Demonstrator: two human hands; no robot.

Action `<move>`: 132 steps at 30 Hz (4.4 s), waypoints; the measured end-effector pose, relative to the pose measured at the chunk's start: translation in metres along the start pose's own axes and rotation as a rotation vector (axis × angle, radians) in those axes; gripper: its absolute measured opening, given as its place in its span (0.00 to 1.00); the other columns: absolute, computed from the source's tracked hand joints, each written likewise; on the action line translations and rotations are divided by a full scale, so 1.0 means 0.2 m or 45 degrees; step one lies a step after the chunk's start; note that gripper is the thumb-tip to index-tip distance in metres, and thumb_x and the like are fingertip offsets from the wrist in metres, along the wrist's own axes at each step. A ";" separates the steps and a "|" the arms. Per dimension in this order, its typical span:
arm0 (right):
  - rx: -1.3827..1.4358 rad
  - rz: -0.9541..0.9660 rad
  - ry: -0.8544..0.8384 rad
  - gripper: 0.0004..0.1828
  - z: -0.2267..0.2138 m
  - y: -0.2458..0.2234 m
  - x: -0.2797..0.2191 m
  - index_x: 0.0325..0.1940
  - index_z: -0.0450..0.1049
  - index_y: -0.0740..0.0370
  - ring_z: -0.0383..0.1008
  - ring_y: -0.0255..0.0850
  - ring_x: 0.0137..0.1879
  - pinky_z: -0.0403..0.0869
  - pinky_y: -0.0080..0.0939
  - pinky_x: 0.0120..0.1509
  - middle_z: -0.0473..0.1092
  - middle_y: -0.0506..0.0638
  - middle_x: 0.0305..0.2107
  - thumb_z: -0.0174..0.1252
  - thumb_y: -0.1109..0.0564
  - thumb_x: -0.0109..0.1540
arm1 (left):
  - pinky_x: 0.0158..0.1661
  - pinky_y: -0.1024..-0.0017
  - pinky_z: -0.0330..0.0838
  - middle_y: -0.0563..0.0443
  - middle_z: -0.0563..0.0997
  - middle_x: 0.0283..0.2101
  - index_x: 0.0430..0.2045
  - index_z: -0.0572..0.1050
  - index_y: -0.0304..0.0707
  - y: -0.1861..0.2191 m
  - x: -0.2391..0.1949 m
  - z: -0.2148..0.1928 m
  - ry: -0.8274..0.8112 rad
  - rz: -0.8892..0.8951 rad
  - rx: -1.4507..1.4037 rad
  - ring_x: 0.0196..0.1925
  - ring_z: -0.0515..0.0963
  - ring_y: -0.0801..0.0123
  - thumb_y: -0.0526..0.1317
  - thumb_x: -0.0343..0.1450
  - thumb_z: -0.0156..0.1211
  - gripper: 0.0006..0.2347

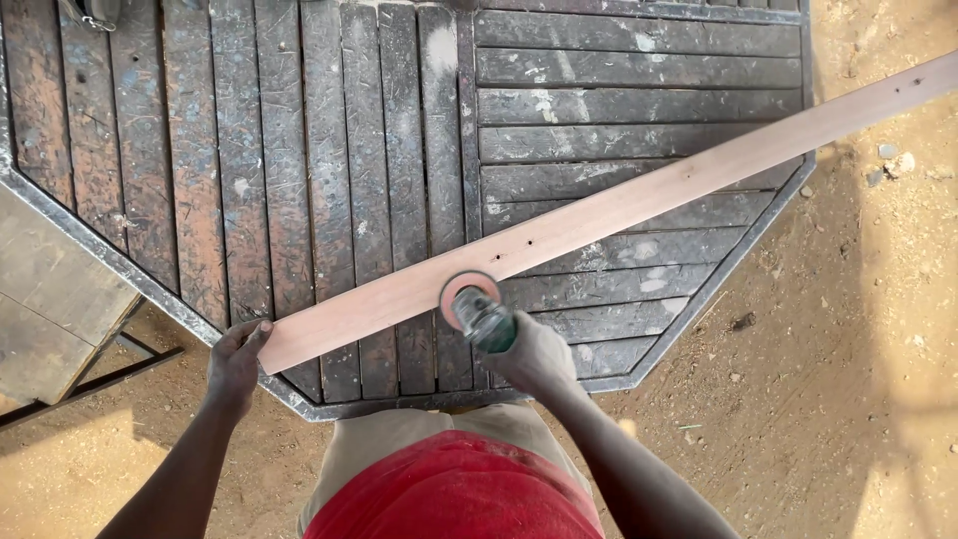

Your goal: Preparing an angle grinder with a sanding disc and using it to sand a wooden plank on a metal table.

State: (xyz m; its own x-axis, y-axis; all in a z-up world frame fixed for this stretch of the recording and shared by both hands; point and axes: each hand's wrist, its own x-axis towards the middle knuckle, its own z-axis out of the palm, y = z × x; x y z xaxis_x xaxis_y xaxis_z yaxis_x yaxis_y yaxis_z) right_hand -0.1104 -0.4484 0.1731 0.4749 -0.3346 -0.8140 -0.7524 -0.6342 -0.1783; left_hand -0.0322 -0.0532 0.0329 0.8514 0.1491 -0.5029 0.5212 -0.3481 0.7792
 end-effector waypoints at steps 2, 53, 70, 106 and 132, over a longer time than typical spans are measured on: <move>-0.026 -0.049 -0.028 0.37 0.04 -0.01 0.02 0.57 0.73 0.48 0.76 0.55 0.61 0.75 0.56 0.63 0.78 0.56 0.48 0.70 0.35 0.47 | 0.56 0.54 0.64 0.39 0.78 0.44 0.49 0.81 0.37 -0.03 0.00 0.03 0.032 -0.011 0.084 0.52 0.75 0.54 0.47 0.77 0.63 0.14; 0.494 0.210 0.521 0.28 -0.53 0.80 0.54 0.42 0.78 0.58 0.80 0.50 0.41 0.74 0.48 0.50 0.77 0.55 0.27 0.76 0.43 0.44 | 0.54 0.55 0.69 0.36 0.78 0.46 0.57 0.69 0.27 0.26 -0.04 1.03 -0.120 1.145 1.780 0.48 0.79 0.50 0.55 0.55 0.75 0.39; 0.346 0.170 0.271 0.36 -0.49 0.65 0.42 0.52 0.77 0.55 0.76 0.58 0.60 0.74 0.57 0.62 0.78 0.63 0.46 0.73 0.38 0.45 | 0.56 0.56 0.70 0.35 0.78 0.48 0.56 0.69 0.26 0.21 -0.02 1.01 -0.147 1.165 1.791 0.52 0.80 0.48 0.53 0.54 0.75 0.39; -0.076 -0.170 -0.140 0.37 0.08 -0.13 0.04 0.54 0.71 0.49 0.77 0.57 0.58 0.75 0.56 0.61 0.77 0.58 0.45 0.67 0.33 0.46 | 0.61 0.47 0.57 0.30 0.67 0.61 0.62 0.67 0.27 -0.09 -0.03 0.30 0.621 0.031 0.894 0.64 0.68 0.34 0.66 0.82 0.33 0.34; -0.123 -0.194 -0.113 0.38 0.31 -0.58 -0.14 0.56 0.73 0.50 0.76 0.56 0.60 0.75 0.56 0.62 0.77 0.57 0.48 0.69 0.35 0.46 | 0.51 0.52 0.71 0.34 0.80 0.43 0.51 0.76 0.27 0.09 0.01 -0.20 -0.125 -0.519 -0.620 0.45 0.79 0.48 0.70 0.75 0.10 0.46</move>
State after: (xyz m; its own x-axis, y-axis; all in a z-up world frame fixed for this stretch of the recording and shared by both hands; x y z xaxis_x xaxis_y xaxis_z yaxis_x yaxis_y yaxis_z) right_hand -0.0644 -0.3211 0.1819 0.5345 -0.1700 -0.8279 -0.6256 -0.7383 -0.2522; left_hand -0.0182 -0.0227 0.0615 0.5819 0.0872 -0.8086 0.7887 0.1821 0.5872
